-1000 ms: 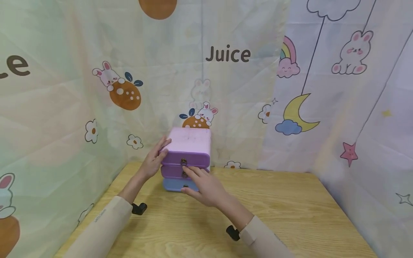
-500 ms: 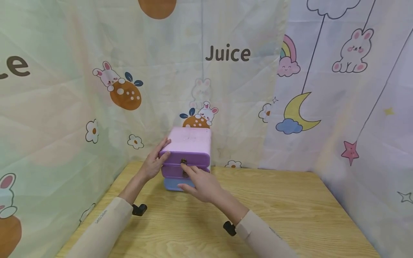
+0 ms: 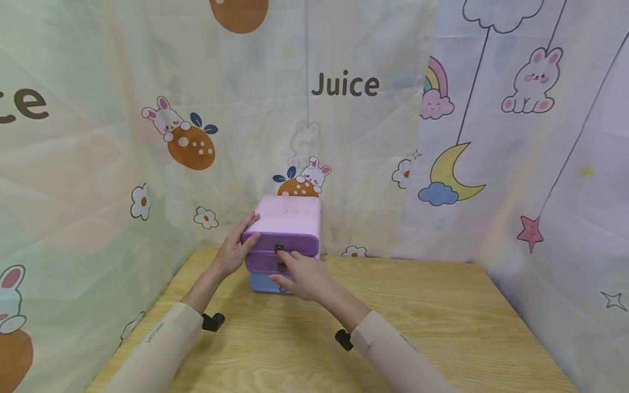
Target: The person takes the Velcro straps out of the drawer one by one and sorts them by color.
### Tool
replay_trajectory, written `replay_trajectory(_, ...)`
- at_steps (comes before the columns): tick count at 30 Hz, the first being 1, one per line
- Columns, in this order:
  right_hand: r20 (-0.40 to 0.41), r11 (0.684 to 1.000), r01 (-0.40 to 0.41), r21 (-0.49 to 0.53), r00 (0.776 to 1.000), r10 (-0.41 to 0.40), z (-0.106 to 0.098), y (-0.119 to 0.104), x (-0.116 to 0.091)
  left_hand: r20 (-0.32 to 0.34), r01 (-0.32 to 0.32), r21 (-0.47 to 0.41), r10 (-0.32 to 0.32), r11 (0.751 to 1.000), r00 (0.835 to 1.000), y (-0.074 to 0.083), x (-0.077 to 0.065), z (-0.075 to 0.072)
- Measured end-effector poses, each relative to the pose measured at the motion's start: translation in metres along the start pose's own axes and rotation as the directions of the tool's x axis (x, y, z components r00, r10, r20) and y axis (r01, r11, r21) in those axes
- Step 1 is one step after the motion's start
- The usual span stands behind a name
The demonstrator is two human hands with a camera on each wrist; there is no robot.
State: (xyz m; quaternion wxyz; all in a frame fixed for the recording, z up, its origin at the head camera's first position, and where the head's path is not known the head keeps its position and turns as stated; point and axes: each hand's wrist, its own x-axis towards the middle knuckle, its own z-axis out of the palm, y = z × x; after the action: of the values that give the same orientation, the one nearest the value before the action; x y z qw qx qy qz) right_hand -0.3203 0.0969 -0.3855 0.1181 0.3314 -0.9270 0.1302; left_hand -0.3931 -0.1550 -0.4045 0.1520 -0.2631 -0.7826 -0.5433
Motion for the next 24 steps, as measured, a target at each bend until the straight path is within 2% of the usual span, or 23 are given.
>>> replay_trajectory(7,0.026,1.0,-0.014,-0.025,1.0,0.014,0.004,0.0,0.005,-0.008,-0.009,0.012,0.009,1.0,1.0,-0.001,-0.001,0.001)
replay_trajectory(11,0.017,1.0,-0.007,0.009,1.0,0.006,0.005,0.001,0.009,-0.008,0.005,0.021,-0.005,1.0,1.0,0.001,-0.001,-0.001)
replay_trajectory(17,-0.04,0.996,0.029,0.081,0.999,-0.025,0.004,-0.001,0.015,-0.005,0.006,0.019,-0.006,1.0,1.0,0.002,-0.001,-0.004)
replay_trajectory(21,-0.084,0.993,-0.001,0.12,0.996,0.011,0.004,-0.003,0.02,-0.007,0.002,0.017,-0.002,1.0,1.0,0.004,0.0,-0.004)
replay_trajectory(24,-0.152,0.992,-0.018,0.124,0.988,0.037,0.006,-0.004,0.025,-0.001,0.004,0.014,-0.004,1.0,1.0,0.005,0.001,-0.006)
